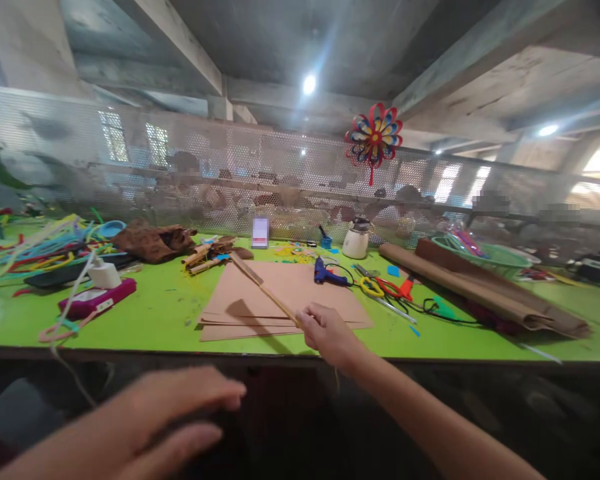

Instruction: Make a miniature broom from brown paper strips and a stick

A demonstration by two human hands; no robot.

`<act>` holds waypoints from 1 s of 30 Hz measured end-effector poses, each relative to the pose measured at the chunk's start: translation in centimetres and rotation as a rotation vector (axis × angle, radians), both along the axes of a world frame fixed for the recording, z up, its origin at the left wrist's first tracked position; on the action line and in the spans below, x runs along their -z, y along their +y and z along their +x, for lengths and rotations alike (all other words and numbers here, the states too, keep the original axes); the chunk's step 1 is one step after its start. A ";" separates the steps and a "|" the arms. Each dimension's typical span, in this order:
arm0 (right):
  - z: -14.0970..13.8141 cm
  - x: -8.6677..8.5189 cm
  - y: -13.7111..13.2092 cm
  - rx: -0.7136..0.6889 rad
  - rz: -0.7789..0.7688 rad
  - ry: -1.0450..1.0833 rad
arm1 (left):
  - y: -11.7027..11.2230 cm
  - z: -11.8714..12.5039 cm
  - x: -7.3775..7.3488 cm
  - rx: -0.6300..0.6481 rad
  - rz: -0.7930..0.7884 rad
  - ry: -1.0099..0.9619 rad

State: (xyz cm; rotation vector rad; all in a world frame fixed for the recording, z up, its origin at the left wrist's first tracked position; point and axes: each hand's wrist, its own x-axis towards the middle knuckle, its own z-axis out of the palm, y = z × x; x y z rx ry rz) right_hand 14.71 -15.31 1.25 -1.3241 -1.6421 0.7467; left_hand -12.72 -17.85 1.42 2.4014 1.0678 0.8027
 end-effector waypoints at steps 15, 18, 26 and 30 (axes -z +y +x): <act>4.4 0.4 1.3 -0.408 -0.598 0.404 | 11.1 7.4 -1.1 0.376 0.692 0.407; 5.4 0.6 2.9 -0.462 -0.666 0.415 | 12.2 7.9 -0.2 0.370 0.757 0.493; 5.6 0.6 5.6 -0.463 -0.704 0.378 | 14.6 9.1 1.0 0.322 0.779 0.576; 6.5 0.6 6.3 -0.418 -0.639 0.276 | 14.7 9.4 1.2 0.331 0.647 0.521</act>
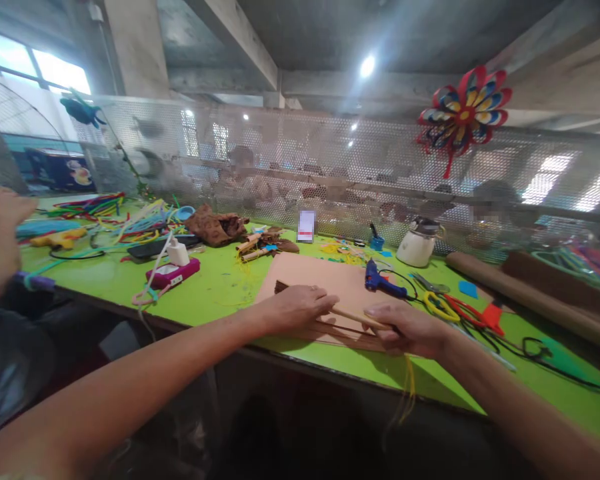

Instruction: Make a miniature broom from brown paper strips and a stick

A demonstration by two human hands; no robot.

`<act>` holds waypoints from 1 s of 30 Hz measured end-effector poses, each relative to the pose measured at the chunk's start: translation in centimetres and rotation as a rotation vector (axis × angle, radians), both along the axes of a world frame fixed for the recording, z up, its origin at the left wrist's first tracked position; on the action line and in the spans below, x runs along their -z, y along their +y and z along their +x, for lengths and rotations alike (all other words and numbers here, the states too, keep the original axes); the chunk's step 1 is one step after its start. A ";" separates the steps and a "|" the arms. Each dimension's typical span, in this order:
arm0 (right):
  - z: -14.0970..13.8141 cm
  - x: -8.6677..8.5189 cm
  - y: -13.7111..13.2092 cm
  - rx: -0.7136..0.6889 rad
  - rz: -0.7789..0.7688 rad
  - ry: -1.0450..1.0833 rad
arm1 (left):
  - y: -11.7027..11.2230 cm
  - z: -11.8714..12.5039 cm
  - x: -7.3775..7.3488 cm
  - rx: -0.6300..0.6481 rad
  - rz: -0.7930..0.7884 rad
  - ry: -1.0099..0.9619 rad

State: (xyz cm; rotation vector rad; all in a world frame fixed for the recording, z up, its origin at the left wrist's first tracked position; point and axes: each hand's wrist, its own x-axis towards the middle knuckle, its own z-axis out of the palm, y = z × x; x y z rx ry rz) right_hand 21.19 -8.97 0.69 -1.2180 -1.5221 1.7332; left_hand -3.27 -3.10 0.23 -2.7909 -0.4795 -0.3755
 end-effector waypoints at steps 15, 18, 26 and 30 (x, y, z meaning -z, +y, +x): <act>3.5 -0.4 1.3 -0.064 0.356 -0.474 | -0.7 1.6 -2.0 -0.182 -0.291 0.053; 3.8 0.1 2.2 -0.063 0.336 -0.471 | -0.4 1.8 -1.6 -0.170 -0.264 -0.006; 3.1 1.2 4.2 -0.050 0.233 -0.372 | 3.1 1.7 1.1 -0.132 -0.247 -0.095; 3.6 1.0 3.8 0.020 0.279 -0.425 | 3.3 1.6 1.4 -0.131 -0.231 -0.116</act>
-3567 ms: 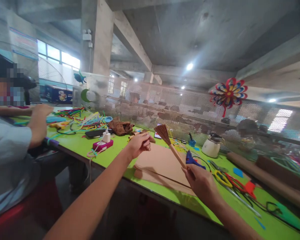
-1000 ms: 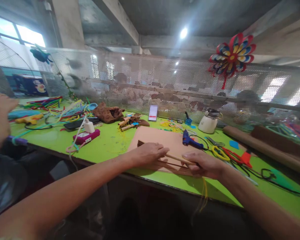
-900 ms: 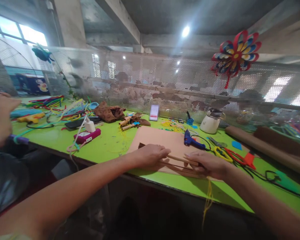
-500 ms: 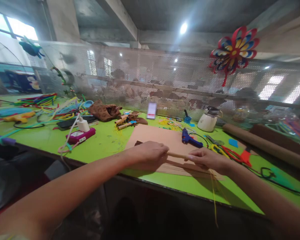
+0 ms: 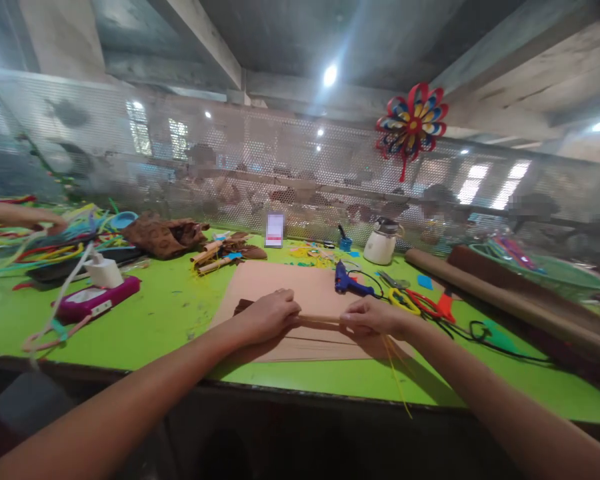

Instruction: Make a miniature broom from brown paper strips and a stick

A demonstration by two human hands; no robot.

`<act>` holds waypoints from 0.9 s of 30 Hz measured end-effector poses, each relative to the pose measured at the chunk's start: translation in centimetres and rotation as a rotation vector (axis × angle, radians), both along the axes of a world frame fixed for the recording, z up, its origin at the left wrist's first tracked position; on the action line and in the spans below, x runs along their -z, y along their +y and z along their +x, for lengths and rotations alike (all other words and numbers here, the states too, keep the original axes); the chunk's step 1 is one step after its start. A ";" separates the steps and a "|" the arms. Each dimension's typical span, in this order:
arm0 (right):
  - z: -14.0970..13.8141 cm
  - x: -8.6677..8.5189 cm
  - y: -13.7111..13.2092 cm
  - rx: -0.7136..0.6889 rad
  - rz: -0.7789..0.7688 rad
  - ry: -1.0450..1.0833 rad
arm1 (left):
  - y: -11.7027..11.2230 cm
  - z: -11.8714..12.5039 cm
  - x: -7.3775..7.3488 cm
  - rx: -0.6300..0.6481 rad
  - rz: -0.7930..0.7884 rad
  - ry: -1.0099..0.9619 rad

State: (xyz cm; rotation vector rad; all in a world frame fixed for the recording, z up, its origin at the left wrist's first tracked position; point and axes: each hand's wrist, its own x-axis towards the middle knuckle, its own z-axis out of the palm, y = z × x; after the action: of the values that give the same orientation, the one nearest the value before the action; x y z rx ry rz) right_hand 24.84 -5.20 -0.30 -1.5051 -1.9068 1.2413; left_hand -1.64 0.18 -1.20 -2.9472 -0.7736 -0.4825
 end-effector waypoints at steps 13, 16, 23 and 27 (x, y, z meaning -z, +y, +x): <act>18.1 -2.5 -3.6 0.558 0.329 -0.698 | 0.3 -0.3 0.1 0.021 0.033 -0.020; 22.3 -3.8 -1.7 0.697 0.321 -0.886 | 0.4 -0.2 0.1 -0.003 0.023 -0.004; 24.9 -1.1 4.9 0.768 0.176 -1.170 | 0.7 -0.3 0.8 -0.006 -0.011 -0.066; 24.9 0.5 8.0 0.762 0.125 -1.227 | 0.3 -0.2 0.5 -0.039 -0.036 -0.062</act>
State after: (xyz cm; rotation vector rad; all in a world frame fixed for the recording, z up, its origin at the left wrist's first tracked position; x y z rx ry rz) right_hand 49.71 2.80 -0.77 -2.8475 -1.5018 -0.2593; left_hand -1.80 0.52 -1.70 -2.9566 -0.8528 -0.5659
